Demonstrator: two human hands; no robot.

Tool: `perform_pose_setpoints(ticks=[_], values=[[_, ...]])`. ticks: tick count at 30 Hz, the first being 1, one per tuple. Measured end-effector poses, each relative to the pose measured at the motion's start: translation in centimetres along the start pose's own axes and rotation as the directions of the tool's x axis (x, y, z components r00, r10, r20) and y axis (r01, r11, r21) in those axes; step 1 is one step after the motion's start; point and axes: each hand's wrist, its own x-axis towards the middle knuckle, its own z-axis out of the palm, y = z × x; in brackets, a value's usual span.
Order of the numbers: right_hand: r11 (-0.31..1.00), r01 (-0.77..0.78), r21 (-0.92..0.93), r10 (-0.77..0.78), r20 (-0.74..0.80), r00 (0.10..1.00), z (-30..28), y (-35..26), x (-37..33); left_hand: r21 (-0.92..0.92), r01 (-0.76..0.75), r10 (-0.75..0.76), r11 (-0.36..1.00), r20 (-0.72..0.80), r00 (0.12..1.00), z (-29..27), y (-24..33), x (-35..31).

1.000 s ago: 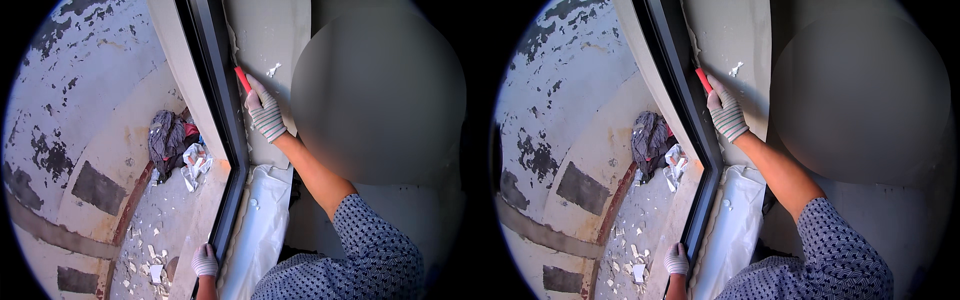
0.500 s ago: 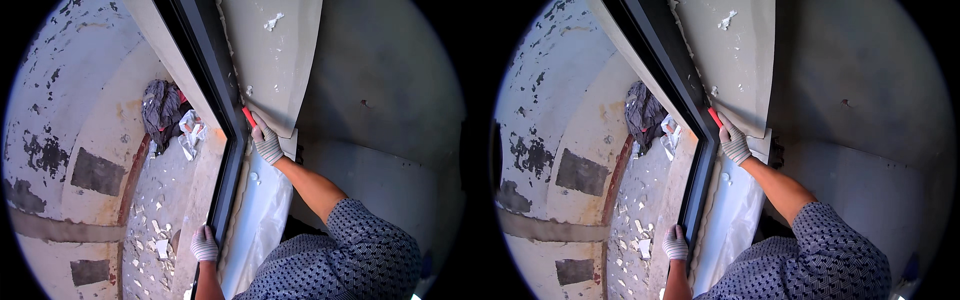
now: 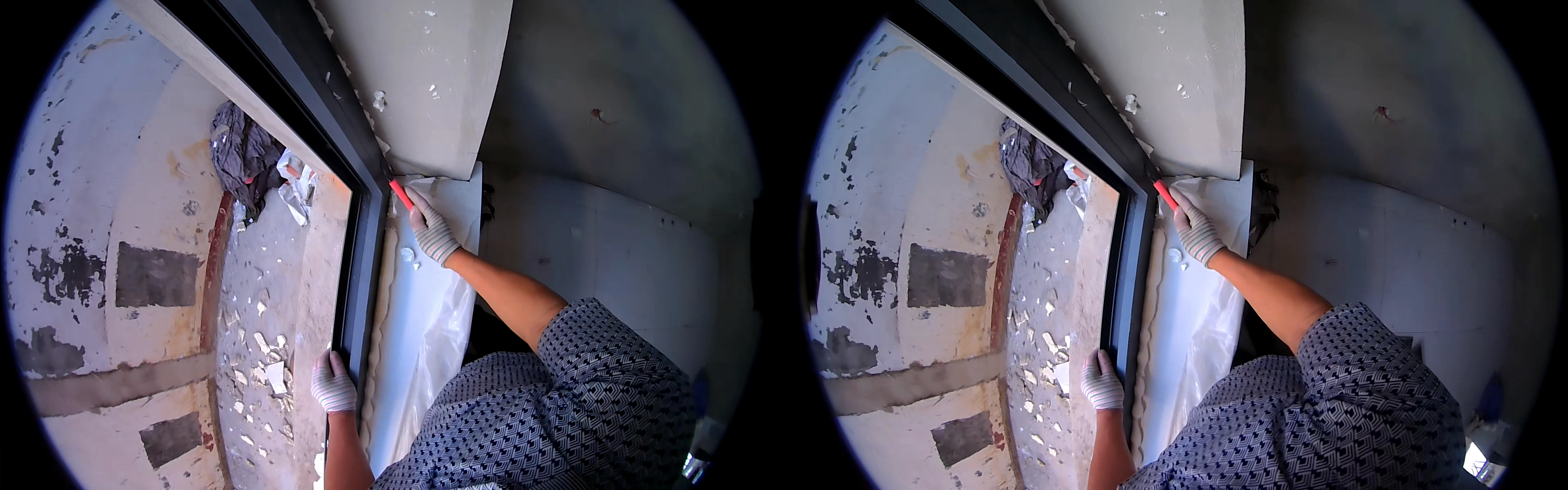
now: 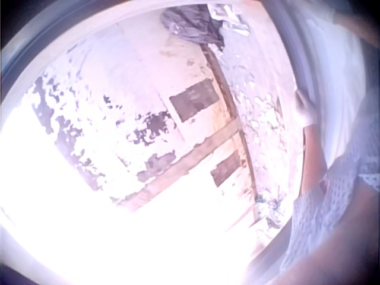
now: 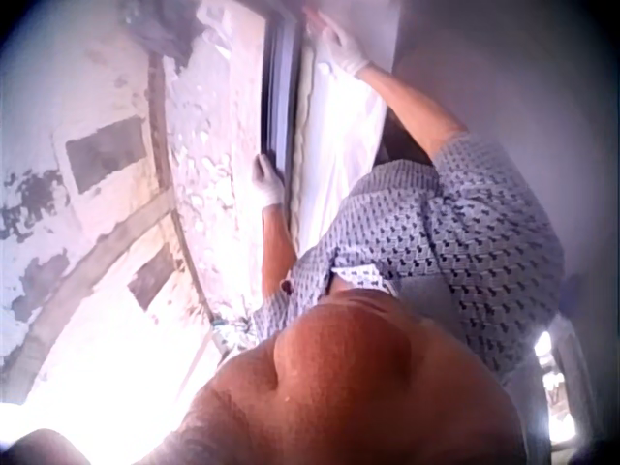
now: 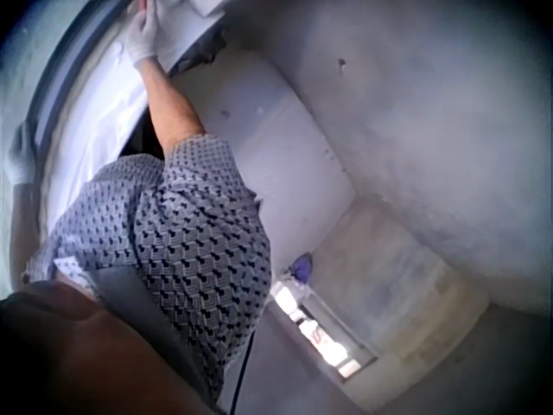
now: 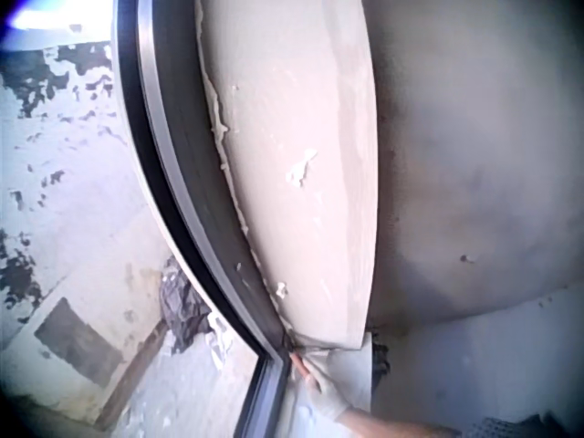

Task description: The person uses a red utility knife to scrape and cut away old sealant and debris from the window frame and sill. They work along the edges of the window, removing material from the wall interface and the sill surface.

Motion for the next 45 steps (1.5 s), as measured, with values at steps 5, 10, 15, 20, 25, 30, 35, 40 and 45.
perform_pose_setpoints(ticks=[5, 10, 15, 20, 25, 30, 35, 40, 45], values=[[0.846, -0.499, 0.189, 0.469, 0.183, 0.864, -1.4, -5.2, -1.3, -0.002, 0.008, -0.008, 1.0, -0.031, 0.999, 0.1, -0.2, 0.0], [0.516, -0.71, 0.48, 0.711, 0.222, 0.667, -1.1, -7.6, -1.2, -0.008, -0.008, 0.008, 1.0, -0.018, 1.0, 0.7, -0.5, 0.3], [0.153, -0.71, 0.687, 0.758, 0.379, 0.531, -0.1, -6.4, -0.2, -0.022, 0.002, -0.002, 1.0, -0.021, 1.0, 0.8, -0.4, 0.2], [-0.197, -0.616, 0.763, 0.718, 0.54, 0.439, 1.1, -5.9, 1.8, -0.012, -0.023, 0.023, 1.0, -0.022, 0.999, 0.9, -0.4, 0.2], [-0.396, -0.552, 0.734, 0.622, 0.657, 0.427, 2.1, -6.7, 3.5, -0.004, -0.027, 0.027, 1.0, -0.034, 0.999, 1.2, -0.7, 0.2], [-0.453, -0.558, 0.696, 0.569, 0.707, 0.42, 2.1, -7.0, 4.8, -0.006, -0.022, 0.022, 1.0, -0.044, 0.999, 1.4, -0.3, 0.3], [-0.497, -0.543, 0.677, 0.57, 0.726, 0.384, 0.5, -7.9, 6.8, 0.008, -0.007, 0.007, 1.0, -0.043, 0.999, 1.4, 0.1, 0.4], [-0.559, -0.542, 0.627, 0.457, 0.779, 0.43, -1.0, -11.0, 7.4, -0.01, -0.002, 0.002, 1.0, -0.031, 1.0, 1.2, 0.4, 0.4], [-0.46, -0.629, 0.626, 0.276, 0.774, 0.569, -2.6, -15.4, 6.4, 0.019, 0.002, -0.002, 1.0, -0.025, 1.0, 1.4, 0.1, 0.3]])
